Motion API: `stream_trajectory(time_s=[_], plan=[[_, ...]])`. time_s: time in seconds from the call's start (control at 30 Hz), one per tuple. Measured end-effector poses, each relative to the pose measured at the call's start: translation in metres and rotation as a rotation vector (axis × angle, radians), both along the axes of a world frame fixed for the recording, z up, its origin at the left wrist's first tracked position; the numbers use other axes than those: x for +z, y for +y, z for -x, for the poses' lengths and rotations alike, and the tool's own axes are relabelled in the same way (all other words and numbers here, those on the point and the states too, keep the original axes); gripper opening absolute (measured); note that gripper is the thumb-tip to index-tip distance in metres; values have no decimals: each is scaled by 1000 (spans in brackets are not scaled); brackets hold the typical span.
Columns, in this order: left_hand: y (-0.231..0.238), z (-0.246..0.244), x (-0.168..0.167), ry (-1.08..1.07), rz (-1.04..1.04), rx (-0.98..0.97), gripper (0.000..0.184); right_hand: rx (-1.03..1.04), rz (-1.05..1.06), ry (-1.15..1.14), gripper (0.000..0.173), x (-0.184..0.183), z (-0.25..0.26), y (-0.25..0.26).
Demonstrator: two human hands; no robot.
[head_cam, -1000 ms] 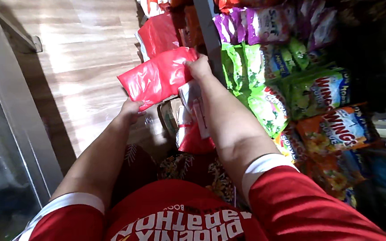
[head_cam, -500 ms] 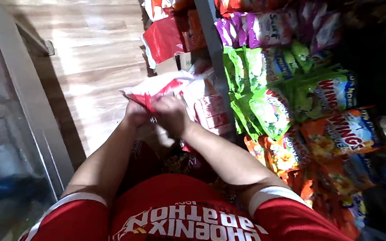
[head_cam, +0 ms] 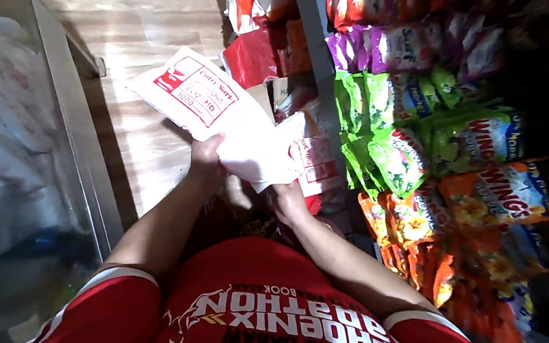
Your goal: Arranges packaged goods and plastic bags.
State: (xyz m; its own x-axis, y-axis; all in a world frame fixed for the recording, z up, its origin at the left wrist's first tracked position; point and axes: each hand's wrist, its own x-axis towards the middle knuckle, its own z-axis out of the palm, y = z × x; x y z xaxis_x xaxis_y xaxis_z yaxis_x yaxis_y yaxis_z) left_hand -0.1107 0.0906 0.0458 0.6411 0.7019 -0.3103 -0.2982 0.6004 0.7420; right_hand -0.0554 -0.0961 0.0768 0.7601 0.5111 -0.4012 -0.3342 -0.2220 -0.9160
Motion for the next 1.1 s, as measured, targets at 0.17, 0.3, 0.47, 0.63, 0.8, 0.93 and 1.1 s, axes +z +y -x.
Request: stream_trajectory(time_s=[0.17, 0.3, 0.47, 0.63, 0.8, 0.93, 1.1], plan=[[-1, -2, 9, 58, -99, -8, 30, -235, -101, 431, 17, 17, -6, 17], [-8, -1, 12, 80, -100, 6, 33, -286, -75, 473, 16, 28, -5, 24], [-11, -1, 7, 13, -84, 20, 29, -373, -77, 307, 14, 28, 0, 26], [-16, -2, 2, 5, -83, 48, 30, -453, -91, 89, 17, 24, -3, 27], [-20, 1, 4, 88, -198, 63, 29, -388, 44, 277, 6, 31, -8, 31], [-34, 2, 13, 196, -223, 48, 35, -302, 67, 414, 10, 28, -11, 32], [-40, -5, 21, 188, -91, 48, 36, -265, 67, 346, 10, 27, -16, 25]])
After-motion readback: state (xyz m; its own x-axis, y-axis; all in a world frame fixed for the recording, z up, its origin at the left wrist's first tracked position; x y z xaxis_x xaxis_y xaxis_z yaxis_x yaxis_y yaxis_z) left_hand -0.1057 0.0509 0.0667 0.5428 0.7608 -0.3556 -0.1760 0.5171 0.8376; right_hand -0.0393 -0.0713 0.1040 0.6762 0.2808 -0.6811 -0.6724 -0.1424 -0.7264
